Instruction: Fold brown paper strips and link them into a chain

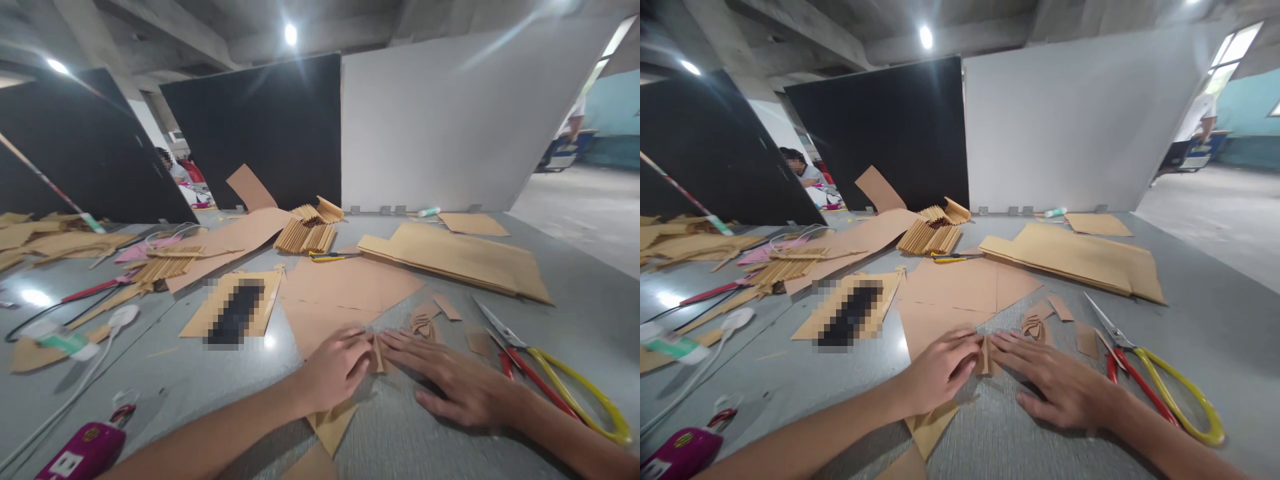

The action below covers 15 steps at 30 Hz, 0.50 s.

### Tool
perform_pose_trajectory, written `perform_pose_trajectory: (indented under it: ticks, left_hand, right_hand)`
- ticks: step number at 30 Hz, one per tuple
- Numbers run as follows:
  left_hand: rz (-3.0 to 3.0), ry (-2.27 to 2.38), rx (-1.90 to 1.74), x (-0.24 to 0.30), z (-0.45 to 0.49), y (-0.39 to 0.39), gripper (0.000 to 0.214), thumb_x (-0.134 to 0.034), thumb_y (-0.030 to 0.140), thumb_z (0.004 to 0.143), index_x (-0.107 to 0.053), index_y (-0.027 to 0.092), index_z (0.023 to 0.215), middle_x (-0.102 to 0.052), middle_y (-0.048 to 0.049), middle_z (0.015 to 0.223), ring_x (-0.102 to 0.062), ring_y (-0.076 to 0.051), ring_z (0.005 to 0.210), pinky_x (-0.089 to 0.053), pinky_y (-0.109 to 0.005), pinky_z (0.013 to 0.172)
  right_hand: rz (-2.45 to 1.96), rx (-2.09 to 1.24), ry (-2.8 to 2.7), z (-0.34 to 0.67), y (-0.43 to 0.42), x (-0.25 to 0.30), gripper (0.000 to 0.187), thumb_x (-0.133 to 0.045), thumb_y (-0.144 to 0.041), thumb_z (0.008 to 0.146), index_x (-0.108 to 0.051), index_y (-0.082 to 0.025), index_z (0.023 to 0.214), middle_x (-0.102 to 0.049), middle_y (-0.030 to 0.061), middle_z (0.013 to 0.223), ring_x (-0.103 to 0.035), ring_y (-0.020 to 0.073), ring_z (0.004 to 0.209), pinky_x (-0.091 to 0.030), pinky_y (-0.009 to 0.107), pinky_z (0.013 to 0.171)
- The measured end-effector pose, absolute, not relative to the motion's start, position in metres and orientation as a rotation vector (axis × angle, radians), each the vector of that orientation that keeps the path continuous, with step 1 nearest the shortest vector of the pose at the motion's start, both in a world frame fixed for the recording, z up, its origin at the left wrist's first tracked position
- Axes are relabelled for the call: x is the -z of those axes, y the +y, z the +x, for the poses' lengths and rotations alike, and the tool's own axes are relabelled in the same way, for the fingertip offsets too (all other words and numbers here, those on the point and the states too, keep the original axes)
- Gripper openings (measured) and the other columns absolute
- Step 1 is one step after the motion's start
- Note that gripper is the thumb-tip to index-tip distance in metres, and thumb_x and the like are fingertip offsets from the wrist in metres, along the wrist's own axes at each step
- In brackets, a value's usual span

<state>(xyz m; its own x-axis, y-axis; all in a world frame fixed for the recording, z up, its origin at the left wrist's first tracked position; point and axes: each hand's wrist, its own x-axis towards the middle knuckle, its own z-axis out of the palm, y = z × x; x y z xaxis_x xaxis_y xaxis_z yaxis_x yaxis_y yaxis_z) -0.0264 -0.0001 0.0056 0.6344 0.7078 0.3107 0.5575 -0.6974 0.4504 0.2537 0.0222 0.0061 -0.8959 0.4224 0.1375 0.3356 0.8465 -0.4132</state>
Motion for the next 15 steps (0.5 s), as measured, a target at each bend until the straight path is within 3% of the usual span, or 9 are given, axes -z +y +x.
perform_pose_trajectory:
  ticks: [6, 12, 15]
  left_hand:
    - [2.606, 1.073, -0.674, -0.002, -0.027, -0.002, 0.018, -0.045, 0.016, 0.101, -0.061, 0.018, 0.11, -0.063, -0.0087, 0.137, -0.049, -0.021, 0.136, -0.042, -0.037, 0.116]
    - [2.834, 1.073, -0.587, -0.004, -0.021, -0.002, 0.026, -0.047, 0.015, 0.099, -0.055, 0.016, 0.123, -0.066, -0.0136, 0.129, -0.055, -0.026, 0.13, -0.045, -0.042, 0.112]
    - [3.003, 1.049, -0.457, -0.004, -0.018, -0.004, 0.026, -0.045, 0.01, 0.098, -0.056, 0.015, 0.121, -0.067, -0.0136, 0.124, -0.06, -0.027, 0.123, -0.042, -0.042, 0.112]
  right_hand:
    - [-0.608, -0.542, -2.808, 0.251, 0.02, -0.009, 0.075, -0.056, -0.033, 0.099, -0.017, -0.024, 0.162, -0.024, 0.0073, 0.166, -0.022, 0.0271, 0.153, -0.022, 0.049, 0.125]
    - [-0.684, -0.495, -2.85, 0.239, 0.008, -0.01, 0.085, -0.059, -0.033, 0.095, -0.009, -0.019, 0.162, -0.015, 0.0096, 0.168, -0.019, 0.0284, 0.154, -0.022, 0.047, 0.126]
    - [-0.8, -0.396, -2.807, 0.232, -0.006, -0.005, 0.085, -0.058, -0.032, 0.095, -0.008, -0.018, 0.163, -0.012, 0.0107, 0.168, -0.018, 0.03, 0.154, -0.024, 0.048, 0.125]
